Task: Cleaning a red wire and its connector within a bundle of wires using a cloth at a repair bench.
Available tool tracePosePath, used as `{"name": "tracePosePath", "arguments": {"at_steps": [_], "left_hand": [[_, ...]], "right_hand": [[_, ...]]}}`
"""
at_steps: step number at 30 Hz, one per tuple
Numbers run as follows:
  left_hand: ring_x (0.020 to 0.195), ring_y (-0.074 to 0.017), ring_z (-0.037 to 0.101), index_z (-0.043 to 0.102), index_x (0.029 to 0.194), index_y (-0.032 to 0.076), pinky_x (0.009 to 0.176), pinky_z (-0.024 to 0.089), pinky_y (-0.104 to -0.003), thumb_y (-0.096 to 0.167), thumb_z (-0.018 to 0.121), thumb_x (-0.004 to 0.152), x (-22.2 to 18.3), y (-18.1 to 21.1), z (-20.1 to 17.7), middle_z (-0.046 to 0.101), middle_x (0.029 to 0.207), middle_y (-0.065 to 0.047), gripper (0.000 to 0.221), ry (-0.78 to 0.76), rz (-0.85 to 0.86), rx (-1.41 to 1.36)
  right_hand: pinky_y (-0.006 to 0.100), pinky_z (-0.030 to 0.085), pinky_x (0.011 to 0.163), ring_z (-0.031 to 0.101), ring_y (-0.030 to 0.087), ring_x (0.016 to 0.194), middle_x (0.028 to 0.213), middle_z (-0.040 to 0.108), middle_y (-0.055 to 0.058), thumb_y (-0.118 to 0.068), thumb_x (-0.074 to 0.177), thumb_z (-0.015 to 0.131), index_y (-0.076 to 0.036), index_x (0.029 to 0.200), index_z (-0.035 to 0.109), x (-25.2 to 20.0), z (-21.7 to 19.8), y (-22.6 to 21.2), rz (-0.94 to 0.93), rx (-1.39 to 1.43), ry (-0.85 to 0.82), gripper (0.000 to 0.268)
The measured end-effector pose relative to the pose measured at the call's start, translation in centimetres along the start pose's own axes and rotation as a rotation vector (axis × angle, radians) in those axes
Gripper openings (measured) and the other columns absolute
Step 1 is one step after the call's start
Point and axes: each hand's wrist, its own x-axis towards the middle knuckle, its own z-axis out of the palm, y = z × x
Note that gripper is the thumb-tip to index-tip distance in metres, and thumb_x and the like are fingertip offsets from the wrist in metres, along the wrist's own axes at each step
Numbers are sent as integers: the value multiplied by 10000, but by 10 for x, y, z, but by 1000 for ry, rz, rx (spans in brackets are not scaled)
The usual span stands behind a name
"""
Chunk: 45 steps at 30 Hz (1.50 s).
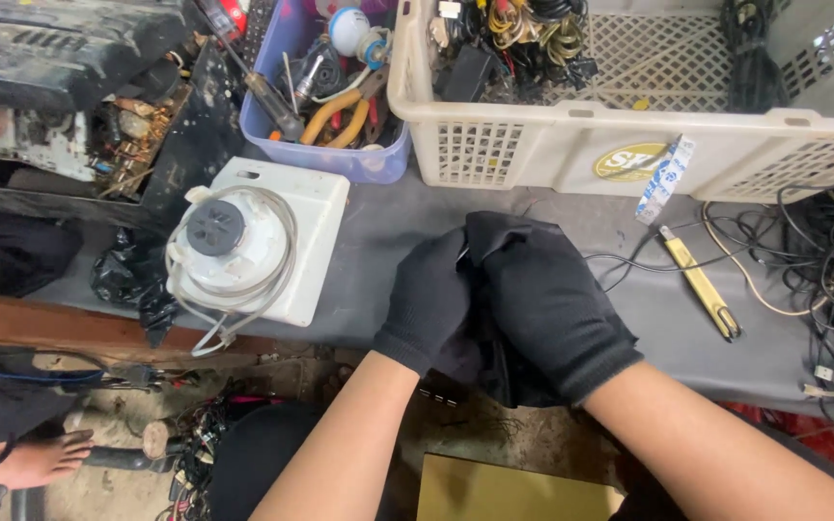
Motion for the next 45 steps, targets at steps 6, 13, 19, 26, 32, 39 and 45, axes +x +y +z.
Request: {"name": "tracePosePath", "arguments": {"at_steps": [6, 13, 19, 26, 32, 39, 45], "left_hand": [[986, -407, 687, 706, 1242, 104, 868, 575, -459, 133, 613, 994, -1, 15, -8, 713, 987, -246, 267, 94, 44, -14], [906, -272, 700, 720, 1141, 189, 818, 591, -349, 137, 634, 967, -7, 1, 15, 725, 906, -59, 201, 109, 139, 97], [921, -309, 701, 726, 1086, 203, 790, 606, -379, 209, 696, 915, 4, 29, -9, 699, 890, -102, 173, 61, 40, 10], [1033, -222, 737, 755, 1137, 275, 845, 633, -332, 365, 833, 818, 6, 32, -14, 787, 987, -37, 340, 78, -174, -82], [1061, -262, 721, 739, 1159, 303, 899, 625, -387, 275, 771, 858, 8, 31, -15, 775, 1034, -38, 305, 38, -195, -94], [994, -337, 720, 735, 1185, 189, 871, 623, -441, 211, 705, 902, 2, 7, 2, 766, 980, -106, 286, -30, -105, -23], [986, -355, 708, 718, 1188, 160, 827, 616, -432, 135, 702, 910, 5, 5, -2, 737, 975, -160, 280, 47, 33, -5]], "right_hand": [[511, 547, 857, 672, 437, 871, 779, 682, 72, -269, 935, 524, -162, 979, 708, -25, 3, -8, -29, 15, 39, 218], [467, 553, 753, 698, 382, 894, 817, 686, 100, -264, 976, 539, -85, 1039, 690, -20, 55, 24, -37, -11, 139, 242], [500, 552, 898, 672, 402, 1063, 977, 718, 134, -391, 971, 565, -129, 1177, 691, -10, -4, 10, 141, 159, 87, 356], [403, 535, 978, 616, 184, 1246, 1349, 648, -81, -656, 961, 480, -427, 1321, 613, -19, 50, 75, 779, 596, -330, 447], [496, 501, 1028, 594, 465, 1221, 1252, 662, 250, -295, 949, 564, -120, 1277, 686, -12, -13, 12, 153, 380, -54, 391], [438, 535, 976, 665, 349, 1121, 1060, 728, 130, -425, 959, 529, -140, 1144, 695, -11, 50, 30, -27, 126, 117, 378], [473, 594, 788, 700, 395, 954, 899, 726, 151, -261, 961, 494, -75, 1049, 694, -21, 36, 15, -3, 51, 85, 287]]}}
